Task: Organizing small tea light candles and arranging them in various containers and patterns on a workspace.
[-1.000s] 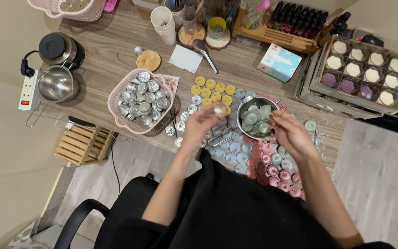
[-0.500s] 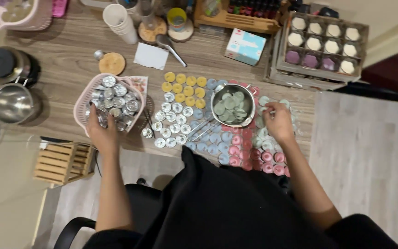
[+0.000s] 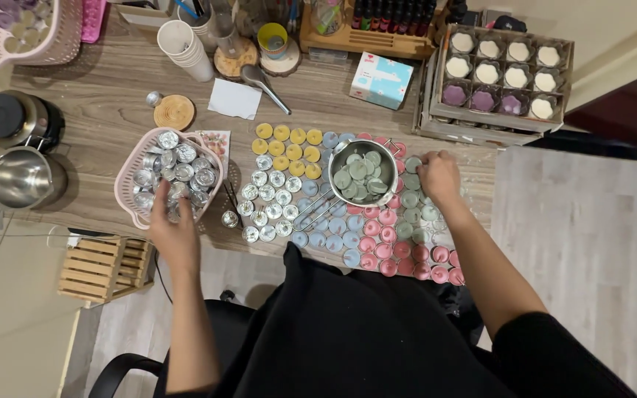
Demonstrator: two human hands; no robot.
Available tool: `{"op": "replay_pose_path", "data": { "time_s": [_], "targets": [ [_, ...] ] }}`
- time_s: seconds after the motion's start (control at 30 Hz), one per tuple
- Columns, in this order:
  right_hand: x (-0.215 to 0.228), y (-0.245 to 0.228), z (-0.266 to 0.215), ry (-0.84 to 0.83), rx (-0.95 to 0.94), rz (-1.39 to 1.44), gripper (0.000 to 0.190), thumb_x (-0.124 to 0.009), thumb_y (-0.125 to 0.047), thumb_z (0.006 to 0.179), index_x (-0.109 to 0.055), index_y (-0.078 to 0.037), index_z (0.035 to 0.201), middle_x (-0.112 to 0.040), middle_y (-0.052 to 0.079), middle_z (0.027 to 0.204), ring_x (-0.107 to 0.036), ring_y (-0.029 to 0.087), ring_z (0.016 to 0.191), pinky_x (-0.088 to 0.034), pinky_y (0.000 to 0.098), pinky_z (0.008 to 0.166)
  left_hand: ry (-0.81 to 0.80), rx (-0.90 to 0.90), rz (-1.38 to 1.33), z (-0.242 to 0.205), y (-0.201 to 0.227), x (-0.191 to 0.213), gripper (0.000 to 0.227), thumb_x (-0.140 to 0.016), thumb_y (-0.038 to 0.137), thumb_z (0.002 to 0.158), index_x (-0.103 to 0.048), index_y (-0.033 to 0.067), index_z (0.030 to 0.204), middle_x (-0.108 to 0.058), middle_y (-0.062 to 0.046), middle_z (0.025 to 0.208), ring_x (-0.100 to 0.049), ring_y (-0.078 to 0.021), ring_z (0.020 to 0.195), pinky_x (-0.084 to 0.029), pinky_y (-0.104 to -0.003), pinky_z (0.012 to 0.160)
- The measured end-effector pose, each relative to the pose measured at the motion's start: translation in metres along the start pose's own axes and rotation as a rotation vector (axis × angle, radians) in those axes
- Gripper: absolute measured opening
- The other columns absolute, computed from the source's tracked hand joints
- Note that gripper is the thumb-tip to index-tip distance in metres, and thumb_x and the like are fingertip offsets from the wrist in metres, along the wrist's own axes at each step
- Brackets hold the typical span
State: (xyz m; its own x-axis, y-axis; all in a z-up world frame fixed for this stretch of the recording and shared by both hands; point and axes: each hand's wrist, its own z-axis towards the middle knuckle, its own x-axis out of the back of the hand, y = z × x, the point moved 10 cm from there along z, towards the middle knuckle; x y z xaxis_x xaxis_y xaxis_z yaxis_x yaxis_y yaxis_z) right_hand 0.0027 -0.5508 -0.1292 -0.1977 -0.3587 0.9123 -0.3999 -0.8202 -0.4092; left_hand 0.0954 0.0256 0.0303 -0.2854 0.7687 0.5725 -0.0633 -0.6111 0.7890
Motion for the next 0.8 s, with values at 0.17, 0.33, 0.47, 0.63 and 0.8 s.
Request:
{"op": "replay_pose_path", "data": {
  "time_s": [0.17, 0.33, 0.47, 0.63, 0.8],
  "targets": [
    [-0.016, 0.002, 0.011, -0.035, 0.037, -0.110, 0.025, -0.074, -0.016, 0.086, -0.074, -0.003, 0.107, -0.067, 0.022, 0.111, -0.063, 0.042, 0.107, -0.051, 0.0500, 0.094, -0.062, 0.062, 0.027, -0.018, 0.035, -0.008, 0.041, -0.065, 0.014, 0.101, -0.062, 0.0013, 0.140, -0.064, -0.021, 0.138, -0.061, -0.0306, 0.126, -0.048, -0.040, 0.104],
    [-0.025, 0.008, 0.018, -0.056, 0.033, -0.171, 0.024, -0.071, -0.014, 0.089, -0.074, -0.002, 0.109, -0.068, 0.022, 0.115, -0.063, 0.042, 0.109, -0.051, 0.0500, 0.095, -0.103, -0.018, 0.015, -0.031, 0.058, -0.009, 0.040, -0.062, 0.013, 0.100, -0.062, 0.0014, 0.139, -0.066, -0.022, 0.137, -0.063, -0.0300, 0.125, -0.050, -0.040, 0.101],
    [-0.037, 0.012, 0.027, -0.204, 0.028, -0.254, 0.028, -0.071, -0.015, 0.087, -0.073, -0.002, 0.113, -0.068, 0.023, 0.119, -0.064, 0.041, 0.112, -0.052, 0.0491, 0.096, -0.131, 0.060, -0.004, -0.037, 0.058, -0.013, 0.037, -0.061, 0.015, 0.103, -0.063, 0.0006, 0.136, -0.068, -0.020, 0.131, -0.068, -0.0280, 0.116, -0.053, -0.038, 0.094],
    [-0.037, 0.004, 0.029, -0.385, -0.009, -0.294, 0.038, -0.072, -0.012, 0.081, -0.072, -0.005, 0.119, -0.066, 0.023, 0.123, -0.063, 0.041, 0.116, -0.051, 0.0478, 0.097, -0.150, 0.047, -0.029, -0.039, 0.061, -0.021, 0.035, -0.059, 0.012, 0.103, -0.062, -0.0013, 0.136, -0.070, -0.020, 0.128, -0.070, -0.0269, 0.113, -0.054, -0.037, 0.093],
    [-0.058, 0.018, 0.034, -0.508, -0.083, -0.386, 0.035, -0.069, -0.010, 0.084, -0.072, 0.002, 0.117, -0.066, 0.023, 0.130, -0.064, 0.039, 0.121, -0.053, 0.0456, 0.102, -0.191, 0.039, -0.141, -0.039, 0.070, -0.032, 0.035, -0.055, 0.010, 0.105, -0.060, 0.0001, 0.137, -0.069, -0.018, 0.128, -0.071, -0.0230, 0.112, -0.057, -0.034, 0.091]
  ]
}}
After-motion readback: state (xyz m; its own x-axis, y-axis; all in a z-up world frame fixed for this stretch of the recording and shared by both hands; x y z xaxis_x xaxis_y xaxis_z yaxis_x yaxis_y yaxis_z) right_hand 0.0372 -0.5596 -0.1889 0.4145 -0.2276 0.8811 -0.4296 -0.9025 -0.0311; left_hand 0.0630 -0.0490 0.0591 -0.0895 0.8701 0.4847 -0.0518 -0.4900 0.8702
